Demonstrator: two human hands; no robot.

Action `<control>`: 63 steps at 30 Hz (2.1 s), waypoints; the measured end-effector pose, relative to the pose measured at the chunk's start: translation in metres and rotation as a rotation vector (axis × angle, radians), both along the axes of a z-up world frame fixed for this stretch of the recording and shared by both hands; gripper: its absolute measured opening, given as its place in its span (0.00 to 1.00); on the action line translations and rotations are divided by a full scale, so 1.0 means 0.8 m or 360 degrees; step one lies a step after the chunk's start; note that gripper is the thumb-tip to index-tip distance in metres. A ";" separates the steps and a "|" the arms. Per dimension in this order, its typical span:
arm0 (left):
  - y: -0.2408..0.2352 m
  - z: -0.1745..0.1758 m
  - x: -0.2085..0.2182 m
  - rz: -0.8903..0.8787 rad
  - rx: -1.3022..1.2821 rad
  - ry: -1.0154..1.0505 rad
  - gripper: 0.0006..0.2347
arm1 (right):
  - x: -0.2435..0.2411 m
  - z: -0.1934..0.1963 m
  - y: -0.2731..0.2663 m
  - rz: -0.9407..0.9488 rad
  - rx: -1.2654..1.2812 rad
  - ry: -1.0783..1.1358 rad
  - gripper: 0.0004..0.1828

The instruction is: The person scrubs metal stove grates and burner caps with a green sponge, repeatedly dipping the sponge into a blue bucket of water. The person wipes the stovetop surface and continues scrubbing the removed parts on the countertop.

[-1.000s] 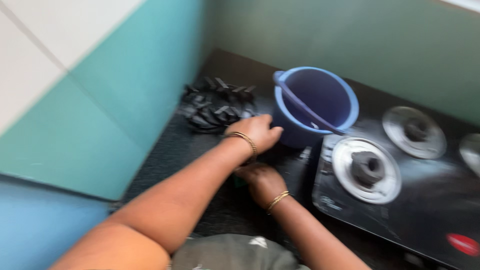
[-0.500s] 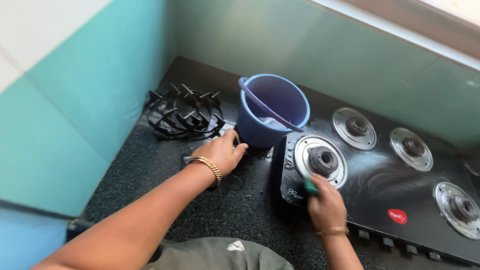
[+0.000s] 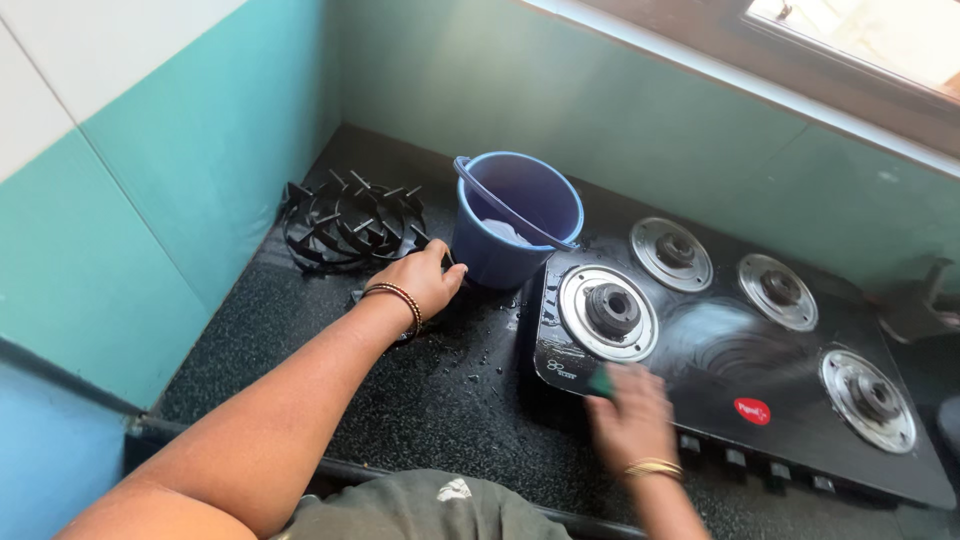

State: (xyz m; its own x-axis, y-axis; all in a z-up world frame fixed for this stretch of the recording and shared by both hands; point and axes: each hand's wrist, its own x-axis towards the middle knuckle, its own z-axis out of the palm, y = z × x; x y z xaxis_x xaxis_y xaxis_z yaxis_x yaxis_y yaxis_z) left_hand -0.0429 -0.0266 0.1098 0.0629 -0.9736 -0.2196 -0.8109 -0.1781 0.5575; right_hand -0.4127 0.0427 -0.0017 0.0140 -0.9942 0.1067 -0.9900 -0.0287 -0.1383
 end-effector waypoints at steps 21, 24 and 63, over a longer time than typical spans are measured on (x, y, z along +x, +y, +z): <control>-0.014 -0.031 -0.016 0.0374 -0.0126 -0.0190 0.23 | 0.059 0.048 -0.128 0.1045 0.0262 0.0319 0.28; -0.018 -0.036 -0.013 0.0395 -0.0218 -0.0211 0.23 | 0.067 0.045 -0.198 0.0925 0.0349 0.0406 0.29; -0.018 -0.024 -0.023 0.0531 -0.0002 -0.0290 0.18 | -0.139 -0.035 -0.338 0.1243 0.0020 -0.0387 0.28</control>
State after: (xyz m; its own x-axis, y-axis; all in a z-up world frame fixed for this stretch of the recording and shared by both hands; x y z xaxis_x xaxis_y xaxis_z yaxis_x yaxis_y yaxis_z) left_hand -0.0615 -0.0409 0.0905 0.4143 -0.8933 -0.1745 -0.7944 -0.4485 0.4096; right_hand -0.5242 -0.2278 -0.0293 0.6810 -0.7086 0.1848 -0.6276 -0.6948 -0.3513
